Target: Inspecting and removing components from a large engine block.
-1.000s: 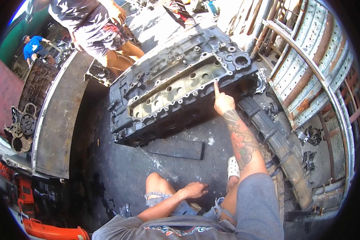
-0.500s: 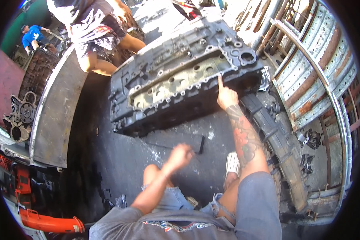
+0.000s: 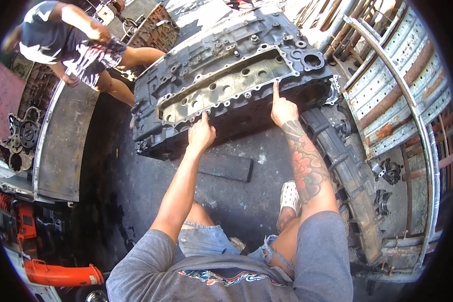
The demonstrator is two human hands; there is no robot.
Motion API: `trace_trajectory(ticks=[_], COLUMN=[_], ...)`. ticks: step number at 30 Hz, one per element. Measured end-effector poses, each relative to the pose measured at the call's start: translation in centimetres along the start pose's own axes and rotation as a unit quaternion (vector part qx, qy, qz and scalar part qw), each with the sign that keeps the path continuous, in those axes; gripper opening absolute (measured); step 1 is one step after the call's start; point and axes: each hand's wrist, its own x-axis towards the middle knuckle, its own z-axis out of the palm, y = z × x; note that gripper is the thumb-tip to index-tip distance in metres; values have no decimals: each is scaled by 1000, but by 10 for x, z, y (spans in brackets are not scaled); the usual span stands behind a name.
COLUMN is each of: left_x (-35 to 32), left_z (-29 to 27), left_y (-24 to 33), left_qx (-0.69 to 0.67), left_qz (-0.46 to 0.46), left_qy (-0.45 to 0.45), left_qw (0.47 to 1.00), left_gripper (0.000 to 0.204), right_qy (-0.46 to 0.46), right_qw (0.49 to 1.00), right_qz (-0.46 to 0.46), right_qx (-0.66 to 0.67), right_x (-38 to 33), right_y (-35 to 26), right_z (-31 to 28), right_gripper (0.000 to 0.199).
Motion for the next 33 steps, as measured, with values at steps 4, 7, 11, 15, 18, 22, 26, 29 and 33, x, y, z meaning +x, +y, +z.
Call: trace_trajectory(ticks=[4,7,11,15,18,22,26,29,33], left_x=[-1,2,6,6,9,9,12,11,7], left_z=[0,-6,-11,-15,-15,-17,-13,-13,-17], left_y=[5,4,5,8,11,14,10,11,15], left_qx=[2,21,17,7,15,31,16,3,-7], left_qz=[-15,-10,6,-3,-13,-6,-21,-28,-32], left_qy=[-34,-38,-49,-57,-68,-69,-62,-66,-73], left_qw=[999,999,999,998,997,997,998,997,997], left_gripper=[72,72,71,68,67,63,67,68,69], right_qy=[-5,-3,0,-5,8,7,8,15,10], right_qw=[1000,1000,1000,1000,1000,1000,1000,1000,1000], right_qz=[6,2,2,3,-4,-4,-6,-9,-7], right_qx=[-3,-5,-5,-5,-6,-4,0,2,-2], right_x=[0,0,1,1,1,2,4,3,2], right_y=[0,2,-1,-3,0,0,-1,0,1], right_z=[0,-1,0,-1,1,1,2,4,5], right_gripper=[92,93,92,92,91,92,92,92,92])
